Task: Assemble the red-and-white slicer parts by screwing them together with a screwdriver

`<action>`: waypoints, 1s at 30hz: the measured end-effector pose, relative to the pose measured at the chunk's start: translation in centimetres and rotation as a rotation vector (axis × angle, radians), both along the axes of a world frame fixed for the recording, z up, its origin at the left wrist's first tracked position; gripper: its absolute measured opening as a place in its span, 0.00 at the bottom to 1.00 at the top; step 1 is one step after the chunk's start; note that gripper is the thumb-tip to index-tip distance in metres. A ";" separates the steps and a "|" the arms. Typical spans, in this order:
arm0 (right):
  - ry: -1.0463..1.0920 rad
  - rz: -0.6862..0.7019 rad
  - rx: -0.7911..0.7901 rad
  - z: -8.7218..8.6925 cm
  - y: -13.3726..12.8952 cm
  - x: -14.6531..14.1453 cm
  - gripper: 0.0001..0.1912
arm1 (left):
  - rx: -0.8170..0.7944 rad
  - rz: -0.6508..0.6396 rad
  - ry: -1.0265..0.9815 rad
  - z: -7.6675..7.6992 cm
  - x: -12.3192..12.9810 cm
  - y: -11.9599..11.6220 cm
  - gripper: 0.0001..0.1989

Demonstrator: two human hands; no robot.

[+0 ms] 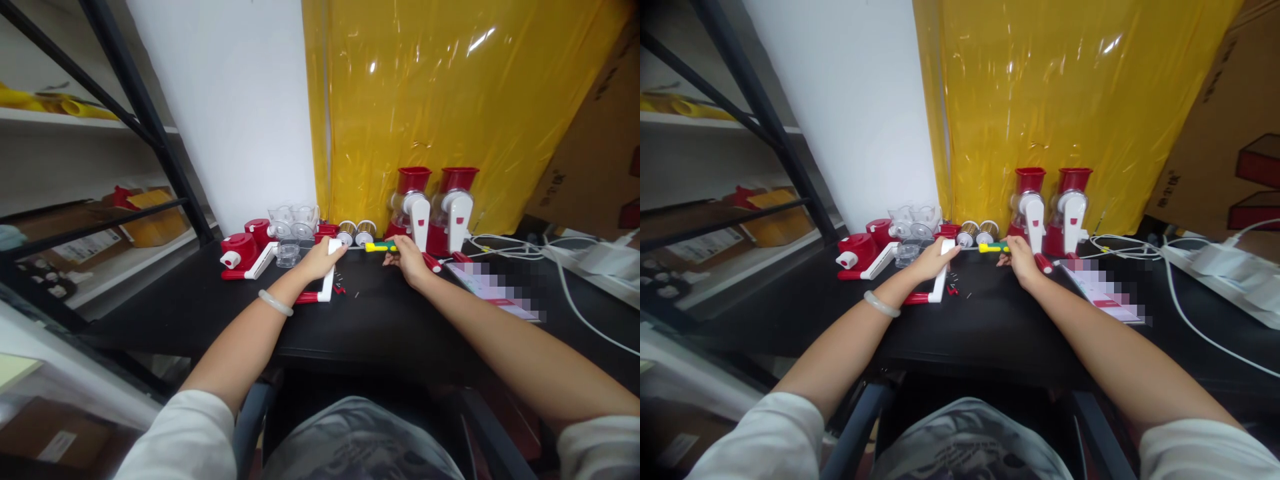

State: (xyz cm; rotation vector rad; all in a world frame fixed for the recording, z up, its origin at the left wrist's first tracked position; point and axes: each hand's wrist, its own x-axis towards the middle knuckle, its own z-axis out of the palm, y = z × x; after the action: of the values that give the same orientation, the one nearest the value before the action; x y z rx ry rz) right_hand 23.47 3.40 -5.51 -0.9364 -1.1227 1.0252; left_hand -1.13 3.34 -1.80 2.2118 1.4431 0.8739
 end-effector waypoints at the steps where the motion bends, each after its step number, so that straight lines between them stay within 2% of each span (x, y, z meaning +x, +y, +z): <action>1: -0.005 -0.004 0.001 0.0 0.0 0.0 0.17 | 0.001 0.000 0.000 0.0 0.0 0.0 0.27; 10: -0.070 -0.028 0.061 0.0 -0.3 -0.3 0.24 | 0.001 0.007 -0.003 -0.1 0.1 0.0 0.27; 26: -0.184 -0.119 0.064 0.2 -0.7 -0.3 0.24 | 0.000 -0.002 0.001 0.0 0.0 -0.1 0.26; 30: -0.127 -0.116 0.021 0.3 -0.5 -0.4 0.23 | -0.005 0.008 0.012 0.1 0.1 -0.2 0.26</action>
State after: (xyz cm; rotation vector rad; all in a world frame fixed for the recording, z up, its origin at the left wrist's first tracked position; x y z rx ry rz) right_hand 23.07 2.90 -5.23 -1.0494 -1.1678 0.8687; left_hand -1.02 3.14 -1.74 2.2125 1.4595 0.8605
